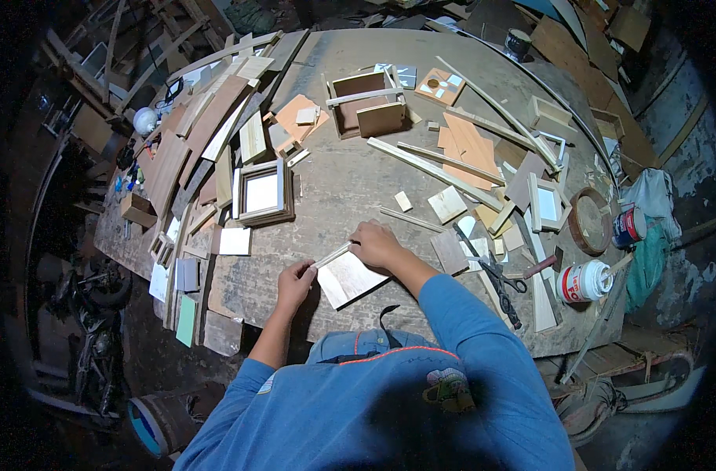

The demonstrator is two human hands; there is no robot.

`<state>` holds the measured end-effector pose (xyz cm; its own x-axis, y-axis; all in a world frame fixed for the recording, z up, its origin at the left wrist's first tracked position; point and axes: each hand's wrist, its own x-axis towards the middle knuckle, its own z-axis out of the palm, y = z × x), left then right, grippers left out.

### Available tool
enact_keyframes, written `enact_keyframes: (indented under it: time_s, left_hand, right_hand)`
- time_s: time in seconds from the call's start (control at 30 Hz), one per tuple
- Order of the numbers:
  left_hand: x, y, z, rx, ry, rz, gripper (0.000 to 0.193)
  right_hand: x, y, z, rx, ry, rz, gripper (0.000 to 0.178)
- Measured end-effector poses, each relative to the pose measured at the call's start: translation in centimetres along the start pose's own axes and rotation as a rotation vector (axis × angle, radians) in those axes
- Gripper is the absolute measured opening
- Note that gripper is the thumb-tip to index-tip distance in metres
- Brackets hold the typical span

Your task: Assembling small wooden pieces and checking their fit to construct a box or frame on a workbench.

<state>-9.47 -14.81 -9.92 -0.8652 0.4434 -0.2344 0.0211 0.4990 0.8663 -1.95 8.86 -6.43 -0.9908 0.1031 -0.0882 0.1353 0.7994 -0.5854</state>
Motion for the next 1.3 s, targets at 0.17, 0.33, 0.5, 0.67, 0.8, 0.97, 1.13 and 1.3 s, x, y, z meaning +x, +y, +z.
enact_keyframes:
  time_s: [0.17, 0.33, 0.5, 0.67, 0.8, 0.97, 1.13, 1.3]
  left_hand:
    - [0.0, -0.6, 0.1, 0.012, 0.015, 0.058, 0.029]
    - [-0.1, -0.9, 0.2, 0.076, 0.066, 0.193, 0.027]
    - [-0.4, -0.2, 0.2, 0.09, 0.055, 0.171, 0.026]
    - [-0.7, 0.7, 0.2, 0.145, 0.114, 0.177, 0.024]
    - [-0.6, 1.9, 0.2, 0.279, 0.165, 0.238, 0.022]
    - [0.0, 2.0, 0.1, 0.172, 0.092, 0.093, 0.021]
    - [-0.3, 1.3, 0.0, -0.02, 0.167, 0.119, 0.024]
    - [-2.1, 1.7, -0.5, -0.07, 0.114, 0.203, 0.033]
  right_hand:
    - [-0.1, -0.5, -0.2, -0.017, 0.003, 0.017, 0.031]
    - [-0.1, -0.5, -0.1, -0.02, 0.025, 0.025, 0.028]
    - [-0.1, -0.5, -0.1, -0.026, 0.005, 0.035, 0.026]
    - [-0.4, -1.6, -0.6, -0.079, 0.051, 0.044, 0.026]
    - [0.0, -2.2, -0.9, -0.124, 0.029, 0.15, 0.027]
    - [0.8, -2.0, -0.2, -0.111, 0.033, 0.119, 0.028]
    - [0.7, -2.5, -1.1, 0.027, 0.189, 0.044, 0.02]
    - [-1.2, -2.0, -1.3, 0.163, 0.186, -0.015, 0.021]
